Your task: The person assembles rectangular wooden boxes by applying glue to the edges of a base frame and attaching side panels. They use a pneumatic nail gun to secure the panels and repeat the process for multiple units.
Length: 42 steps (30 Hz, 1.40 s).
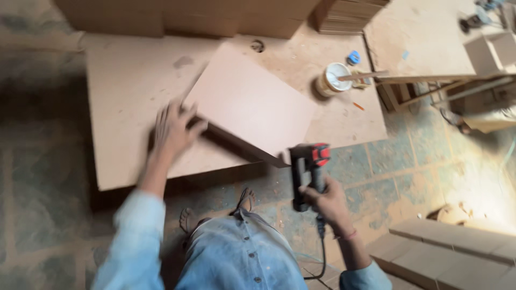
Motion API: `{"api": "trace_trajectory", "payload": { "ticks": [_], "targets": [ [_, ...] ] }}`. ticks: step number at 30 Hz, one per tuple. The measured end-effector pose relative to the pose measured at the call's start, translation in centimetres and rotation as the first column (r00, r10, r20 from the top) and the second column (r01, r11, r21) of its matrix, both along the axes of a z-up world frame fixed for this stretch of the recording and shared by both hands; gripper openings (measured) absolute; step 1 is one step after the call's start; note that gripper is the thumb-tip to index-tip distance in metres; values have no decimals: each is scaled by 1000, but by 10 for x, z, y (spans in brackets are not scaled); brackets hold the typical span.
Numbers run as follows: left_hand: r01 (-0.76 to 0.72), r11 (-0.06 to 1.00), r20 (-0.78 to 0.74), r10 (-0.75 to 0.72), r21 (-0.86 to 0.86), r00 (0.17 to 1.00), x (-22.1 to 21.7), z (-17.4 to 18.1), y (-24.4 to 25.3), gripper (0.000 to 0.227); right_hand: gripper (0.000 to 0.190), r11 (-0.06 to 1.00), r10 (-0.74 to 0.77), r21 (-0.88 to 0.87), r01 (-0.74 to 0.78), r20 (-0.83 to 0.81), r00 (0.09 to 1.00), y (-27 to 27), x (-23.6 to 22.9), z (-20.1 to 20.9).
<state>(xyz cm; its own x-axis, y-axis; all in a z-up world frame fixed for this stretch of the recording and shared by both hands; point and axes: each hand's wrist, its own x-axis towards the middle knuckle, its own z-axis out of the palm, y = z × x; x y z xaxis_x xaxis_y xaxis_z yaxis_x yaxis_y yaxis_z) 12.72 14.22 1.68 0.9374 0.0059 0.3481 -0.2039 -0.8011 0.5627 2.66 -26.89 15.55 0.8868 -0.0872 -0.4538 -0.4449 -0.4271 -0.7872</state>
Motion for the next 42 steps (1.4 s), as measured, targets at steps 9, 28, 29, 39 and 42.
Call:
{"api": "trace_trajectory", "payload": {
  "ticks": [9,28,29,39,42],
  "targets": [
    [-160,960,119,191,-228,974,-99,-5,-77,32,29,991,-134,14,136,-86,987,-57,5,44],
    [-23,973,207,72,-230,976,-83,-16,-57,37,20,993,-34,-113,19,-131,991,-28,-11,40],
    [-27,975,204,73,-221,976,-83,-16,-57,37,23,994,-7,-112,-7,-120,993,-23,-10,38],
    [0,983,224,42,-185,974,-80,-13,-53,34,32,992,111,-48,-117,-109,988,21,-5,37],
    [6,984,231,36,-180,972,-79,-13,-52,33,29,991,101,-71,-111,-130,986,27,-6,39]
  ]
}}
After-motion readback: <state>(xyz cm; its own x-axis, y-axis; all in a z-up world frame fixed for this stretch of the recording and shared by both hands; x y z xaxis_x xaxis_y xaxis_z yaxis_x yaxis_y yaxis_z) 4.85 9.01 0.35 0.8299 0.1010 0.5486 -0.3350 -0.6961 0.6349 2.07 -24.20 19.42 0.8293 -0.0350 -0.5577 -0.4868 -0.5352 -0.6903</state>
